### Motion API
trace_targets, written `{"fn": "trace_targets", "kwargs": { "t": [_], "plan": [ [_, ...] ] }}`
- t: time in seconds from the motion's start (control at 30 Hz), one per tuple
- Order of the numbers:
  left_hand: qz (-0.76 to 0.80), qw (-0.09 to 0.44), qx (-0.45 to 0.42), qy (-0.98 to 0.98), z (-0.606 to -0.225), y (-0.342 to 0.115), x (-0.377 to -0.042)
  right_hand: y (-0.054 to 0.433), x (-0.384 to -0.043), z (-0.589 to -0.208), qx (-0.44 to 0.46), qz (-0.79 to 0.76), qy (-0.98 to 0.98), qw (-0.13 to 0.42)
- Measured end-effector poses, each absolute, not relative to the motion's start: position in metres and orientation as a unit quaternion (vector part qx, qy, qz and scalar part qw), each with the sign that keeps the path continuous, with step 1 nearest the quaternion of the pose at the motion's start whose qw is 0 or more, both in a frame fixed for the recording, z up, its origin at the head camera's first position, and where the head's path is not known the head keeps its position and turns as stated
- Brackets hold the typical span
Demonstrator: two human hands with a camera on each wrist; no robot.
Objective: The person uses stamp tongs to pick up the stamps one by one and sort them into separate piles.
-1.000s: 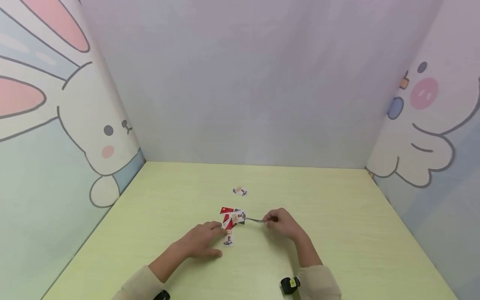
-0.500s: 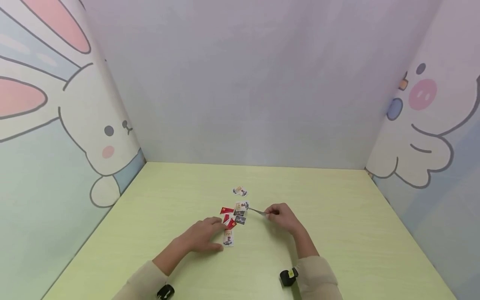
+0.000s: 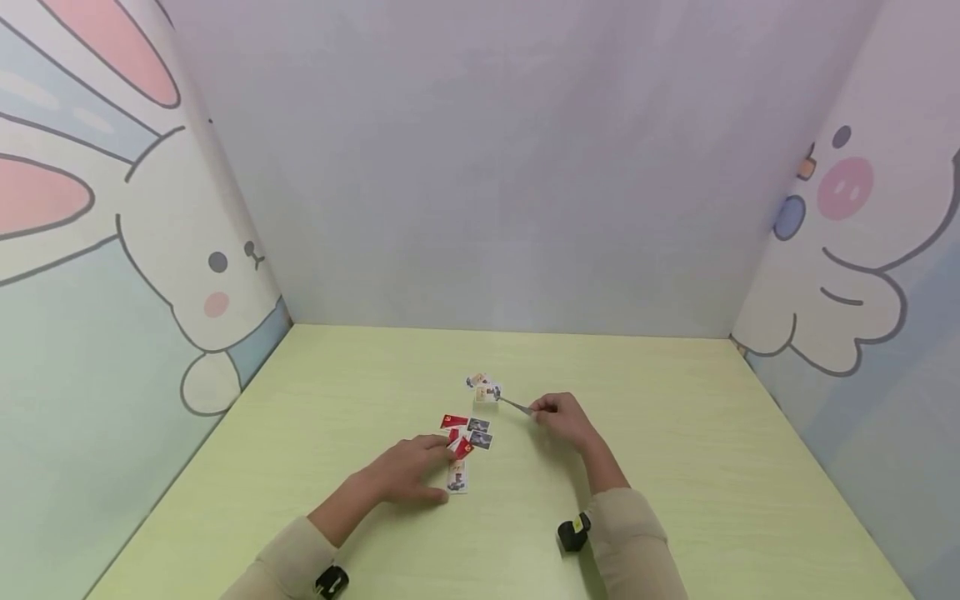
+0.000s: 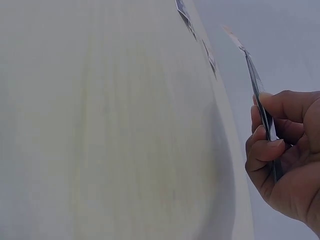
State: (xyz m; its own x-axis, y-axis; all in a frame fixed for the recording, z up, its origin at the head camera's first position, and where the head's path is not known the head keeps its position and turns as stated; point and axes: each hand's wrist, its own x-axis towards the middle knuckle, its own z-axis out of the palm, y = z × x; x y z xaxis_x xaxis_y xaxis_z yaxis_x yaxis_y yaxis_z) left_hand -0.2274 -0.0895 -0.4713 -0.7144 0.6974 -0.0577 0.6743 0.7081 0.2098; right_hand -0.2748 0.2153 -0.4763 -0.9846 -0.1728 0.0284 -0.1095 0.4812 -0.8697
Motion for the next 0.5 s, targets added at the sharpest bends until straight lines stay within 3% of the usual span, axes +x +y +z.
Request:
{"fn": "trace_targets", "kwargs": {
  "t": [0.5],
  "plan": [
    [0.076,0.051,0.38,0.92,-0.475,-0.094,-0.228,0.21,-0.295,-0.482,-0.046,-0.499,0.865,0.032]
  ]
}}
